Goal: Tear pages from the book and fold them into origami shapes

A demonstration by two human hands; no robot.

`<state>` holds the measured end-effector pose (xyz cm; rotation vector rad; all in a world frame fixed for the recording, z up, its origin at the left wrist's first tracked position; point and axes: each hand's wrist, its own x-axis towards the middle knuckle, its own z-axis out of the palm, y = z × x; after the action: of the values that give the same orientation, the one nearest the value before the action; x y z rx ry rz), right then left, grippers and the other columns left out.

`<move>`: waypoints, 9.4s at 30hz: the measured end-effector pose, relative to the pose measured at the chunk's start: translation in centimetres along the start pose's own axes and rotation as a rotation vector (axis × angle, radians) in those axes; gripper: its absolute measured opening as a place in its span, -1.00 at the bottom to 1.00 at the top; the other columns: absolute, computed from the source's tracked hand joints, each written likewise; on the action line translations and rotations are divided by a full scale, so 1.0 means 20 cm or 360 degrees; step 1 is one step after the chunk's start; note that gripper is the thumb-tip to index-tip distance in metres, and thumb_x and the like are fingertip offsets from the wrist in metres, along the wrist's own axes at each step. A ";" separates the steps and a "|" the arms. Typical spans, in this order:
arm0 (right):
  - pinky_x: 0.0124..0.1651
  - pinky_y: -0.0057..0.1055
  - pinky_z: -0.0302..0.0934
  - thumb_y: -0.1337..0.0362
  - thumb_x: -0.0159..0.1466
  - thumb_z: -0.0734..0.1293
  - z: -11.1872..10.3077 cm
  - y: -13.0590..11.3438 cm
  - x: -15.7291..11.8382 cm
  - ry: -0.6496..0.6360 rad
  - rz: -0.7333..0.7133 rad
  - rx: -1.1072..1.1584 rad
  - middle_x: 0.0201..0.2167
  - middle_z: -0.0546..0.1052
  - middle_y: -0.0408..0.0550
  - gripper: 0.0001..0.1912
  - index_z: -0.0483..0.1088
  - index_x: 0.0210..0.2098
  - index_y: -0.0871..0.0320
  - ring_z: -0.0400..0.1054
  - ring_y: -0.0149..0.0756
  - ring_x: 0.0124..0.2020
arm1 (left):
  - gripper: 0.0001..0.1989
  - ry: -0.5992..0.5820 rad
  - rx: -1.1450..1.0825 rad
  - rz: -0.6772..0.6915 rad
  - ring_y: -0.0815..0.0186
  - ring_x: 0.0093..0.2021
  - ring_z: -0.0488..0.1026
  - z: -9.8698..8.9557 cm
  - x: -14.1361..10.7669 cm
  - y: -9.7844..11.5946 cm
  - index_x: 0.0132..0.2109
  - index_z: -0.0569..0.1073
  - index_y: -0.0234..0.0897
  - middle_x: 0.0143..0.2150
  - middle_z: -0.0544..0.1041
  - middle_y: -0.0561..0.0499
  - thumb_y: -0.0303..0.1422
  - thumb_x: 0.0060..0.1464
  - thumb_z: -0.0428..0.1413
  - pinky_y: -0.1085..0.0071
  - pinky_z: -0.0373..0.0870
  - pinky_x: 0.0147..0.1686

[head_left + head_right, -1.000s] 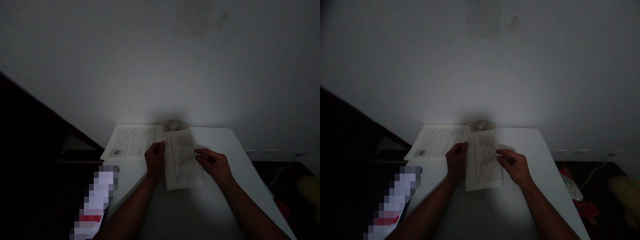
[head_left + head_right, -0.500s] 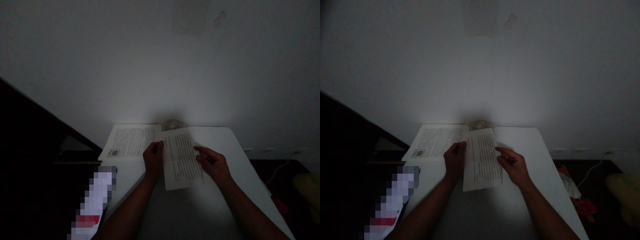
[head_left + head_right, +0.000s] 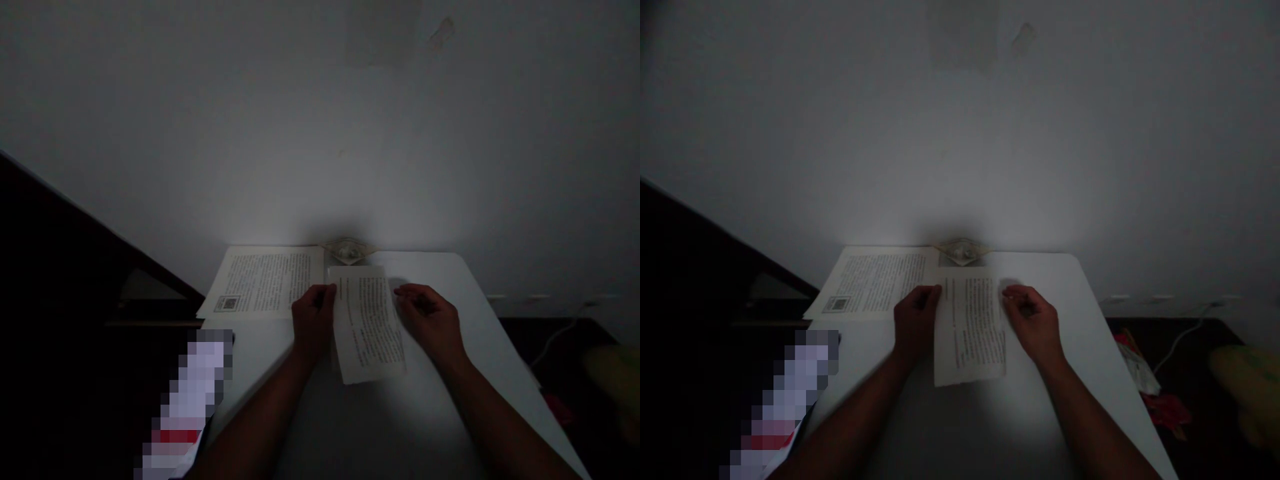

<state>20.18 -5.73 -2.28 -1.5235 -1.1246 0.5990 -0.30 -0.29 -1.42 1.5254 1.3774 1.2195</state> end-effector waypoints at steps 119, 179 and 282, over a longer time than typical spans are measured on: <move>0.26 0.12 -0.22 -0.08 -0.15 0.48 -0.20 0.07 -0.03 -0.1009 -0.0698 -0.1134 0.29 0.12 0.14 0.16 -0.09 0.30 0.07 -0.07 0.07 0.30 | -0.69 -0.0321 0.1491 0.0502 0.17 -0.28 0.40 0.04 0.02 -0.03 -0.35 0.48 -0.28 -0.39 0.52 -0.08 -0.24 0.20 -0.07 0.19 0.14 -0.15; -0.09 -0.26 0.32 0.36 0.19 0.32 -0.16 0.07 0.01 -0.0487 -0.0878 -0.0443 -0.16 0.39 0.01 -0.88 0.44 -0.27 0.08 0.36 -0.22 -0.10 | -0.63 -0.0902 0.0747 0.1053 0.08 0.09 0.29 0.15 -0.19 0.04 -0.24 0.40 -0.28 0.04 0.39 -0.19 -0.11 -0.11 0.21 0.10 0.14 0.10; -0.09 -0.13 0.18 0.12 0.14 0.37 -0.27 0.13 0.02 -0.0203 -0.0685 -0.0914 -0.32 0.50 -0.03 -0.76 0.38 -0.26 0.11 0.37 -0.16 -0.25 | -0.55 -0.0605 0.0633 0.0433 0.33 -0.39 0.46 0.07 -0.04 -0.02 0.02 0.28 -0.24 -0.34 0.58 0.07 -0.47 -0.07 0.16 0.31 0.38 -0.23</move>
<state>25.78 -7.66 -3.12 -1.6506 -1.7674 0.0722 0.91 -0.93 -2.31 2.1510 1.2282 0.7693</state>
